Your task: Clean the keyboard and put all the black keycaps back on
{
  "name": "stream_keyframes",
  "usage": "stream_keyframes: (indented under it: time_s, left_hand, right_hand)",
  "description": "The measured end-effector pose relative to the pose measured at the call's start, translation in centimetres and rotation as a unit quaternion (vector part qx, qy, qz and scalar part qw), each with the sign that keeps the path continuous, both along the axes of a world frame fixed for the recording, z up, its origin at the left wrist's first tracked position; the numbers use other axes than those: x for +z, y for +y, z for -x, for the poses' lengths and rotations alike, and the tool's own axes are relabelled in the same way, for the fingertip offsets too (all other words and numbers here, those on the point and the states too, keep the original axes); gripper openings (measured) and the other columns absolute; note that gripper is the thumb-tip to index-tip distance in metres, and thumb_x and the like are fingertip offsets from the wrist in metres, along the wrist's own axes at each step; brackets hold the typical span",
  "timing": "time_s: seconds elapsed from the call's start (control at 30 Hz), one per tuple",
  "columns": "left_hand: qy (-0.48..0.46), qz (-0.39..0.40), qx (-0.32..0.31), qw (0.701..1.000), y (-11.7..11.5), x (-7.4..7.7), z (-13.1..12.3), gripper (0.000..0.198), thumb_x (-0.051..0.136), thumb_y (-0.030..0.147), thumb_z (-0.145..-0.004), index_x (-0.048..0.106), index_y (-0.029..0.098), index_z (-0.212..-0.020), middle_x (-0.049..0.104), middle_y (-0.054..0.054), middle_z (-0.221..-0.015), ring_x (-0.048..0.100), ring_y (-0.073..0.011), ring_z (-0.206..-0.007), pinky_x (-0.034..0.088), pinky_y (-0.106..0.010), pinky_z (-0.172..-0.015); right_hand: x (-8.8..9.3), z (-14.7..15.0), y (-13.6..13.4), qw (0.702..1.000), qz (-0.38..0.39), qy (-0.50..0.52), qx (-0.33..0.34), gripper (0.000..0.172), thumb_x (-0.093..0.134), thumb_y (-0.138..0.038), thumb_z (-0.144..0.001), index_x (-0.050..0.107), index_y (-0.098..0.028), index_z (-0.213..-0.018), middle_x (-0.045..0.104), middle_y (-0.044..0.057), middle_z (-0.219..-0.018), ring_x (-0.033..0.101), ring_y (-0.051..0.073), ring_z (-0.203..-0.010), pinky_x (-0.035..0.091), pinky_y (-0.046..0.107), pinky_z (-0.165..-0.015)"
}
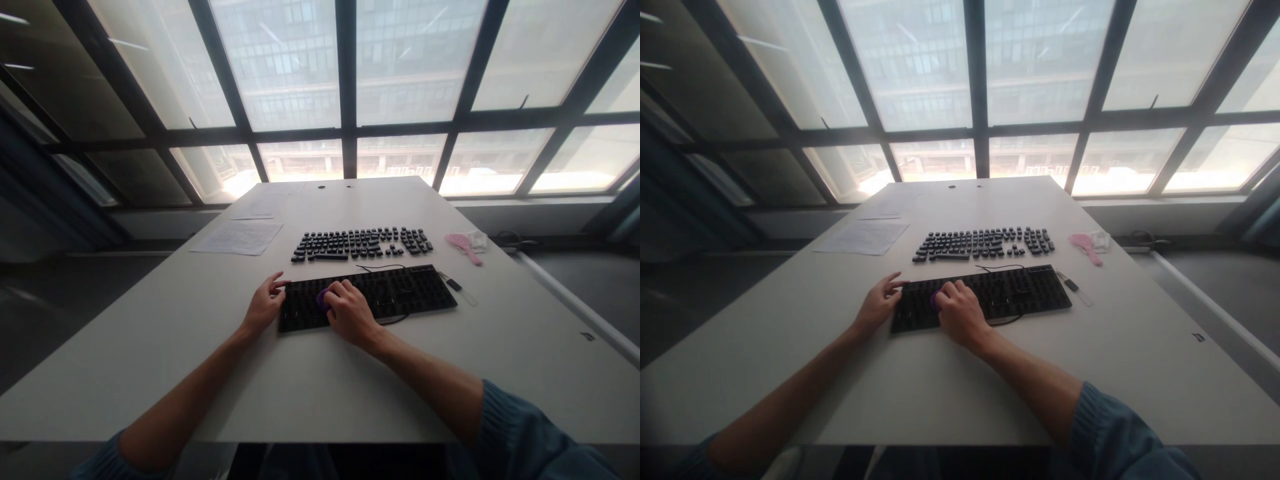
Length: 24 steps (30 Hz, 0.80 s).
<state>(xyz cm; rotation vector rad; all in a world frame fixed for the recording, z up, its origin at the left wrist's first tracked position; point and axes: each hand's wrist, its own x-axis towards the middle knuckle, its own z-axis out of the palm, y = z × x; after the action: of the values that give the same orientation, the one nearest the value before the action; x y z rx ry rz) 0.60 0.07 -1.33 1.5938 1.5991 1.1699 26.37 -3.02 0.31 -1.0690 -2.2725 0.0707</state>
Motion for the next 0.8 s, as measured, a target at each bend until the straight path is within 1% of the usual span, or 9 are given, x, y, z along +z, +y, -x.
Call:
stream_keyframes:
  time_s: [0.1, 0.2, 0.27, 0.37, 0.47, 0.57, 0.67, 0.73, 0.8]
  left_hand:
    - [0.006, -0.002, 0.003, 1.000, -0.1, 0.2, -0.1, 0.070, 0.059, 0.027, -0.073, 0.051, 0.008, -0.140, 0.071, -0.017, -0.122, 0.065, -0.0175, -0.078, 0.055, -0.033, -0.076]
    - [0.013, 0.001, 0.000, 1.000, -0.2, 0.3, -0.1, 0.070, 0.058, 0.028, -0.073, 0.051, 0.008, -0.140, 0.071, -0.017, -0.122, 0.065, -0.0175, -0.079, 0.055, -0.033, -0.077]
    - [0.016, 0.004, 0.000, 1.000, -0.2, 0.3, -0.1, 0.070, 0.058, 0.028, -0.073, 0.052, 0.008, -0.140, 0.071, -0.017, -0.122, 0.065, -0.0173, -0.079, 0.055, -0.032, -0.078]
    - [0.014, 0.003, -0.001, 1.000, -0.2, 0.4, 0.0, 0.069, 0.058, 0.027, -0.073, 0.053, 0.008, -0.139, 0.071, -0.017, -0.122, 0.065, -0.0172, -0.079, 0.055, -0.032, -0.077]
    - [0.009, 0.000, -0.004, 1.000, -0.2, 0.5, -0.1, 0.067, 0.059, 0.028, -0.074, 0.054, 0.009, -0.138, 0.071, -0.017, -0.122, 0.066, -0.0179, -0.080, 0.056, -0.032, -0.076]
    - [0.011, 0.000, -0.003, 1.000, -0.3, 0.6, -0.2, 0.066, 0.059, 0.028, -0.074, 0.055, 0.009, -0.137, 0.071, -0.016, -0.121, 0.067, -0.0184, -0.081, 0.057, -0.032, -0.076]
    - [0.019, 0.002, -0.003, 1.000, -0.3, 0.8, -0.2, 0.065, 0.059, 0.028, -0.074, 0.056, 0.009, -0.137, 0.071, -0.016, -0.122, 0.068, -0.0188, -0.081, 0.056, -0.033, -0.076]
    - [0.022, 0.002, -0.004, 1.000, -0.3, 0.7, -0.1, 0.065, 0.059, 0.028, -0.074, 0.056, 0.009, -0.137, 0.071, -0.016, -0.122, 0.068, -0.0192, -0.082, 0.056, -0.033, -0.078]
    - [0.019, 0.004, -0.005, 1.000, -0.3, 0.6, -0.1, 0.065, 0.059, 0.028, -0.074, 0.056, 0.009, -0.136, 0.071, -0.017, -0.122, 0.068, -0.0194, -0.083, 0.056, -0.034, -0.079]
  right_hand:
    - [0.0, -0.4, 0.1, 0.997, -0.004, 0.042, -0.069, 0.024, 0.059, -0.007, -0.083, 0.069, -0.020, -0.100, 0.063, 0.008, -0.115, 0.050, 0.025, -0.106, 0.045, 0.038, -0.095]
    - [-0.2, -0.7, 0.6, 0.995, 0.016, 0.049, -0.085, 0.030, 0.059, -0.009, -0.084, 0.070, -0.021, -0.109, 0.062, 0.009, -0.123, 0.050, 0.027, -0.110, 0.045, 0.041, -0.098]
    - [-0.3, -0.8, 0.7, 0.996, 0.036, 0.048, -0.064, 0.029, 0.060, -0.009, -0.084, 0.071, -0.020, -0.109, 0.064, 0.009, -0.119, 0.052, 0.026, -0.106, 0.047, 0.039, -0.096]
    - [-0.4, -0.6, 0.6, 0.997, 0.048, 0.067, 0.006, 0.028, 0.060, -0.008, -0.083, 0.071, -0.020, -0.105, 0.064, 0.008, -0.112, 0.054, 0.024, -0.104, 0.049, 0.035, -0.095]
    - [-0.4, -0.2, 0.1, 0.995, 0.027, 0.060, 0.080, 0.034, 0.059, -0.007, -0.085, 0.070, -0.023, -0.112, 0.063, 0.006, -0.123, 0.052, 0.023, -0.112, 0.047, 0.036, -0.100]
    - [-0.3, 0.2, -0.1, 0.995, 0.010, 0.014, 0.102, 0.036, 0.058, -0.008, -0.088, 0.069, -0.025, -0.117, 0.061, 0.006, -0.131, 0.050, 0.024, -0.116, 0.046, 0.039, -0.099]
    - [0.0, 0.1, 0.4, 0.998, 0.019, -0.012, 0.065, 0.030, 0.057, -0.011, -0.090, 0.071, -0.024, -0.114, 0.064, 0.007, -0.121, 0.052, 0.024, -0.108, 0.047, 0.038, -0.095]
    - [0.2, -0.4, 1.2, 1.000, 0.028, 0.002, 0.005, 0.027, 0.057, -0.011, -0.090, 0.072, -0.022, -0.109, 0.064, 0.008, -0.114, 0.053, 0.024, -0.105, 0.046, 0.037, -0.095]
    - [0.2, -1.1, 2.0, 0.996, 0.029, 0.035, -0.076, 0.027, 0.055, -0.009, -0.089, 0.072, -0.021, -0.106, 0.063, 0.010, -0.112, 0.052, 0.025, -0.106, 0.045, 0.038, -0.097]
